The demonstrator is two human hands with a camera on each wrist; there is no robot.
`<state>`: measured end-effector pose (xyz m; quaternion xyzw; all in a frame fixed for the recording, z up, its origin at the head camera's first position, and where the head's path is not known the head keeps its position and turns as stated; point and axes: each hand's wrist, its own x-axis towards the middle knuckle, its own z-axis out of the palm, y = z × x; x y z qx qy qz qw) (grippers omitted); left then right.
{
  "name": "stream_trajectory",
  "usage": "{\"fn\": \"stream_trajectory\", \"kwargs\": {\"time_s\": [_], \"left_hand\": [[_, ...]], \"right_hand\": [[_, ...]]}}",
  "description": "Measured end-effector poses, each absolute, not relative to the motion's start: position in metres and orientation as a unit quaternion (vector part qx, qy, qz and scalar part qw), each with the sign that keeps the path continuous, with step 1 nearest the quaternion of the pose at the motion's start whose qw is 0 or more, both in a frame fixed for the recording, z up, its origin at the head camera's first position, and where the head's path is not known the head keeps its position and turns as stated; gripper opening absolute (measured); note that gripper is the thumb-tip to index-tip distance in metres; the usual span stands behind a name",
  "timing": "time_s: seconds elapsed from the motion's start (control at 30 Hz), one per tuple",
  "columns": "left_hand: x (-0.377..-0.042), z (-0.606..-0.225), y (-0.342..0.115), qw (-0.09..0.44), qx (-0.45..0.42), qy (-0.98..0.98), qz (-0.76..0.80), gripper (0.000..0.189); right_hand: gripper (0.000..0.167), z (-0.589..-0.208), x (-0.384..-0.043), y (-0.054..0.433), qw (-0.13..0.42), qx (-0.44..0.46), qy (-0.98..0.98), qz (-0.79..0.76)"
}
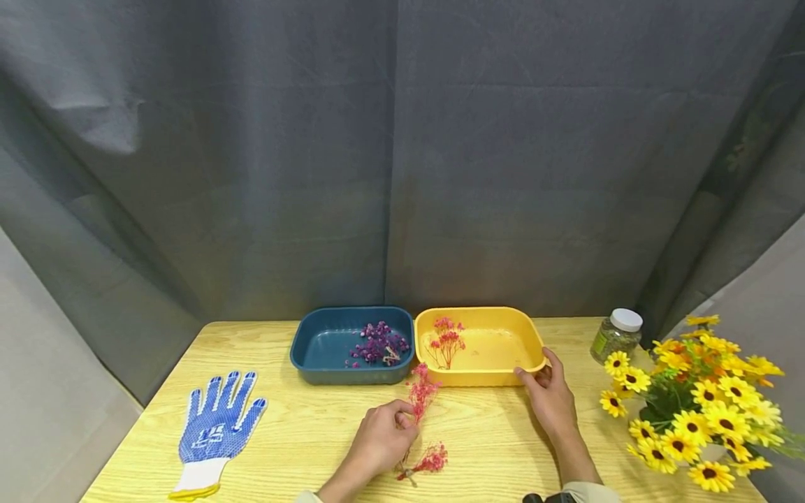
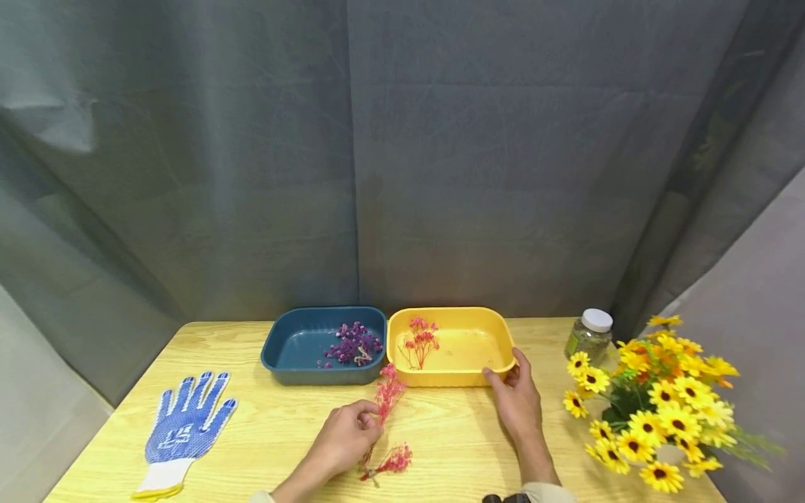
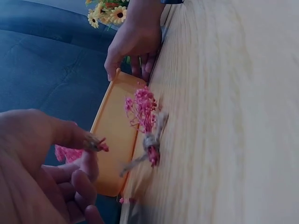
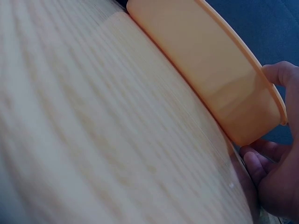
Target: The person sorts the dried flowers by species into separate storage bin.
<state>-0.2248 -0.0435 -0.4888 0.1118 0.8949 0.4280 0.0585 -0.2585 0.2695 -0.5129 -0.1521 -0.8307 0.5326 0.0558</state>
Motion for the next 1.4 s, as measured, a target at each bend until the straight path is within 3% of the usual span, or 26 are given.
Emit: {"fn": "stream_trajectory", "kwargs": {"time_s": [0.17, 0.33, 0.53, 0.77, 0.97, 1.4], "left_hand": [[-0.224, -0.486, -0.041, 0.064, 0.102, 0.876, 0.468, 0.016], [-0.225, -0.486, -0.039, 0.031, 0.094, 0.873, 0.478, 0.014], [-0.227, -0.484, -0.036, -0.018, 0.085, 0.882, 0.463, 0.028], [-0.231, -0.480, -0.032, -0.015, 0.089, 0.878, 0.470, 0.043], [-0.246, -0.480, -0.024, -0.018, 0.097, 0.882, 0.460, 0.048], [-0.277, -0.471, -0.003, -0.093, 0.148, 0.891, 0.419, 0.044]], "right_hand": [[0.091, -0.514, -0.258, 0.270, 0.057, -0.153, -0.832, 0.530], [0.091, -0.514, -0.257, 0.270, 0.057, -0.150, -0.833, 0.530], [0.092, -0.513, -0.259, 0.270, 0.061, -0.152, -0.832, 0.531], [0.092, -0.513, -0.258, 0.269, 0.066, -0.153, -0.832, 0.529], [0.090, -0.514, -0.256, 0.269, 0.064, -0.150, -0.830, 0.533], [0.089, -0.515, -0.257, 0.270, 0.072, -0.154, -0.833, 0.526]]}}
